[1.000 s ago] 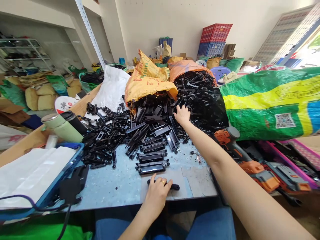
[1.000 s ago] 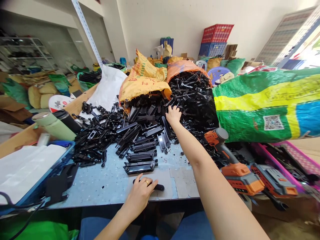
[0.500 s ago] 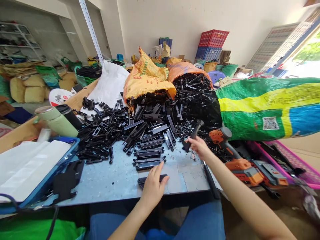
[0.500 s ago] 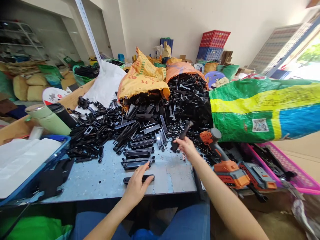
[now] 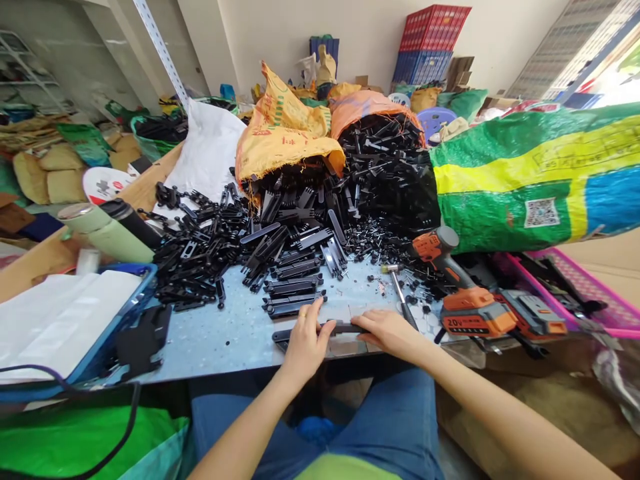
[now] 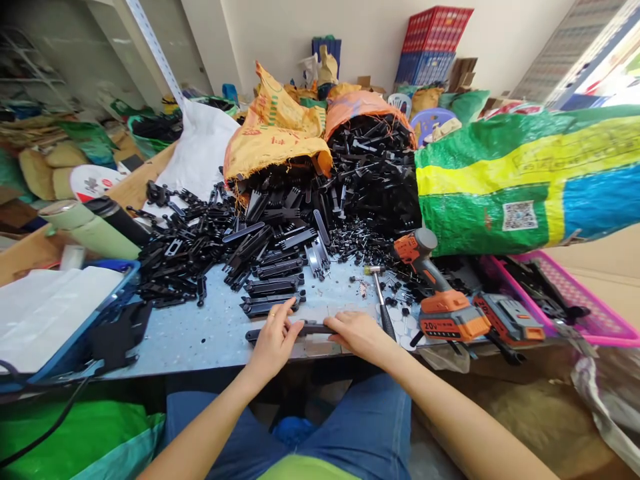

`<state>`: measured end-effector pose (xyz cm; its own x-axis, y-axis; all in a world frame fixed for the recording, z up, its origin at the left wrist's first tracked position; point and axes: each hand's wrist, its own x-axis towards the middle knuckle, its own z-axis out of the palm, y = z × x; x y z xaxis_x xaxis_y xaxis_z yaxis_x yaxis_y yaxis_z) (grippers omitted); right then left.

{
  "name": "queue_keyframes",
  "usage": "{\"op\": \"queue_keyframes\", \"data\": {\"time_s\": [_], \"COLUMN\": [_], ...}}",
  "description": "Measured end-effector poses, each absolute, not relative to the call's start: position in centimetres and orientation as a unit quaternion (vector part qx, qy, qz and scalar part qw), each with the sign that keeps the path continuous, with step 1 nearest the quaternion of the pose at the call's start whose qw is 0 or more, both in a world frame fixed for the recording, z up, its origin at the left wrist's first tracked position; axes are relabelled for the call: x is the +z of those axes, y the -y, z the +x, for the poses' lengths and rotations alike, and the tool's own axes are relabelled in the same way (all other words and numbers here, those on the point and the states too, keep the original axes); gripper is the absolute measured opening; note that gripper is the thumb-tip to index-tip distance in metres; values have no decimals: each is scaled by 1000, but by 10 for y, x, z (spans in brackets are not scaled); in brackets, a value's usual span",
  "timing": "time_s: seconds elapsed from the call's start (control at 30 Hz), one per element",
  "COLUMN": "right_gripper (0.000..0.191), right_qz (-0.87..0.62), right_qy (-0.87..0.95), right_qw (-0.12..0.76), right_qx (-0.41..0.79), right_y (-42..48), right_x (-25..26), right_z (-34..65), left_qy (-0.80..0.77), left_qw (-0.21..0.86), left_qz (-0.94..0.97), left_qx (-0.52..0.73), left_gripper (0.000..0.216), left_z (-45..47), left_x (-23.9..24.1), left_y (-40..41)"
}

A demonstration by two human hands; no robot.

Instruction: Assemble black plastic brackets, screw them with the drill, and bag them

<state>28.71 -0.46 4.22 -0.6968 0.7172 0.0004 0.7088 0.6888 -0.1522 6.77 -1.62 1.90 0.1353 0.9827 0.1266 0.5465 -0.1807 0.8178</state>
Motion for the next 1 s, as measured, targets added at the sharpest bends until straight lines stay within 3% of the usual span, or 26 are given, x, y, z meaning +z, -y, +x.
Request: {"op": "queue_keyframes", "data": {"time_s": [0.1, 0.23, 0.37, 0.6, 1.0], "right_gripper": [31, 33, 35, 30, 23], "right_qz": [-349, -357, -353, -370, -409], "right_qy": [931, 928, 932, 923, 902], "right_qw": [-18, -3, 13, -49, -81], "right_qx": [102, 108, 78, 97, 108], "right_y": [-2, -1, 5, 12, 17], "right_x": [29, 22, 18, 10, 45], "right_z": [292, 288, 282, 269, 250], "left_qy": [-522, -501, -490, -474, -462], "left_qw": [226, 210, 232, 218, 177], "left_qz": [796, 834, 835, 848, 852], "left_qx": [206, 99, 90, 92, 170], "left_gripper": [44, 61, 69, 74, 71], "left_z": [55, 50, 49, 49, 42], "left_x": [15, 10, 13, 13, 2], "left_y": [9, 4, 5, 4, 15]}}
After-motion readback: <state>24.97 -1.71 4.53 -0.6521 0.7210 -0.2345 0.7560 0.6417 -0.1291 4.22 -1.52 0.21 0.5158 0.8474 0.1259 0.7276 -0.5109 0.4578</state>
